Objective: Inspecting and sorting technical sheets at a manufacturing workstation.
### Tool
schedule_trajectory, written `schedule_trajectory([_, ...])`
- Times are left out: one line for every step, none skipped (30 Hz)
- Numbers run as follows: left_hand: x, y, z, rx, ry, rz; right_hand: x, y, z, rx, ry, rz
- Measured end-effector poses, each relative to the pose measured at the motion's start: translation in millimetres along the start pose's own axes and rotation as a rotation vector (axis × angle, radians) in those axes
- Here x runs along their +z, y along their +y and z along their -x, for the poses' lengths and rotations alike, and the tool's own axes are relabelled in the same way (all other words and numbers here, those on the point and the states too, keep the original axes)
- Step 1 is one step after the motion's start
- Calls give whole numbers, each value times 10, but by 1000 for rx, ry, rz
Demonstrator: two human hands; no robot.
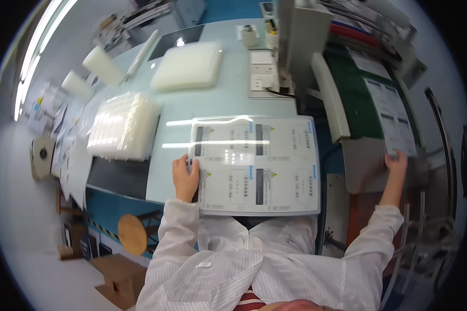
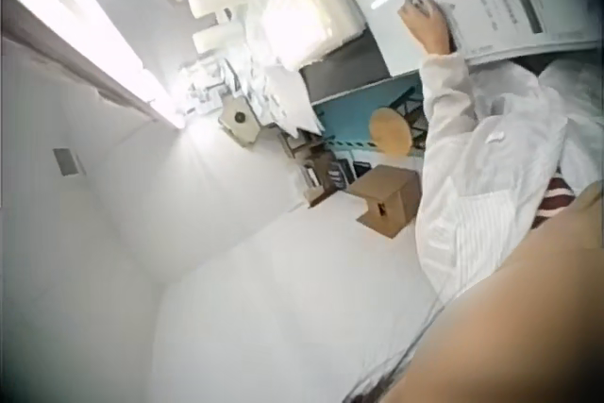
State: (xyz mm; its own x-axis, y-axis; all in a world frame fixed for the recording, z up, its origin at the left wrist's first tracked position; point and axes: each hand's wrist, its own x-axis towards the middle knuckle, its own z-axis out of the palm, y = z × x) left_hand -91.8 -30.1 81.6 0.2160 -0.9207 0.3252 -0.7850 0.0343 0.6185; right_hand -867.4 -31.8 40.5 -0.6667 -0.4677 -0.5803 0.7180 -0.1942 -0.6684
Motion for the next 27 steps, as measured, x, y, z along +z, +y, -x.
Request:
schedule_trajectory([-35, 65, -11, -30, -6, -5, -76, -75, -77, 12, 41, 3])
schedule_trajectory([-43, 81, -24, -30, -1, 0, -135, -142, -147, 53, 178, -43])
schedule_trajectory([-10, 67, -54, -22, -7, 25, -313, -275, -249, 19, 185, -33])
schedule_trajectory([-22, 45, -39, -76, 40, 13, -293, -254, -281, 77, 169, -9])
schedule_trajectory([-43, 1, -19, -72, 46, 1, -181, -180, -284, 79, 125, 8])
schedule_trajectory([-41, -8, -18, -56, 40, -6, -149, -165, -284, 64, 122, 92])
schedule_trajectory([-50, -4, -8, -100, 78, -8, -97, -157, -279, 56, 66, 200])
schedule_trajectory([-71, 12, -6, -101, 54, 7, -56, -184, -273, 42, 13, 303])
schedule_trajectory([-75, 25, -11, -96, 22, 30, -51, -225, -284, -62, 140, 349])
schedule_trajectory([-66, 40, -21, -127, 48, 37, -20, -250, -297, -170, 267, 387])
schedule_trajectory([-103, 77, 12, -134, 41, 39, 89, -83, -267, -193, 177, 431])
schedule_trajectory([-139, 84, 45, -140, 28, 56, 132, -26, -232, -229, 91, 471])
schedule_trajectory([-148, 99, 49, -163, 53, 53, 128, -111, -254, -122, 72, 428])
schedule_trajectory([-118, 105, 26, -153, 30, 87, 25, -348, -339, -33, 73, 379])
schedule_trajectory([-97, 97, 18, -140, 2, 119, -40, -524, -397, -46, 67, 388])
schedule_trajectory([-95, 82, 29, -149, 4, 125, -60, -615, -366, 76, 69, 366])
schedule_trajectory([-89, 68, 33, -138, 11, 120, -77, -687, -346, 196, 76, 339])
schedule_trajectory([-81, 60, 32, -124, 15, 116, -76, -754, -336, 187, 82, 342])
schedule_trajectory([-81, 51, 29, -123, 6, 127, -68, -828, -326, 180, 172, 291])
schedule_trajectory([-101, 53, 30, -138, 0, 128, -47, -833, -275, 177, 262, 238])
schedule_trajectory([-100, 48, 21, -147, -12, 132, -101, -823, -231, 168, 277, 228])
schedule_trajectory([-89, 35, 13, -136, -28, 141, -169, -768, -196, 153, 321, 199])
schedule_trajectory([-99, 9, 38, -127, 9, 102, -88, -635, -124, 141, 353, 185])
schedule_trajectory([-101, 1, 53, -111, 47, 61, -26, -478, -36, 132, 385, 165])
schedule_trajectory([-107, 7, 56, -116, 54, 57, -17, -384, 30, 118, 419, 140])
schedule_trajectory([-93, 4, 40, -104, 39, 76, -114, -410, 87, 94, 461, 108])
schedule_trajectory([-78, 3, 28, -95, 43, 65, -199, -432, 65, 77, 473, 96])
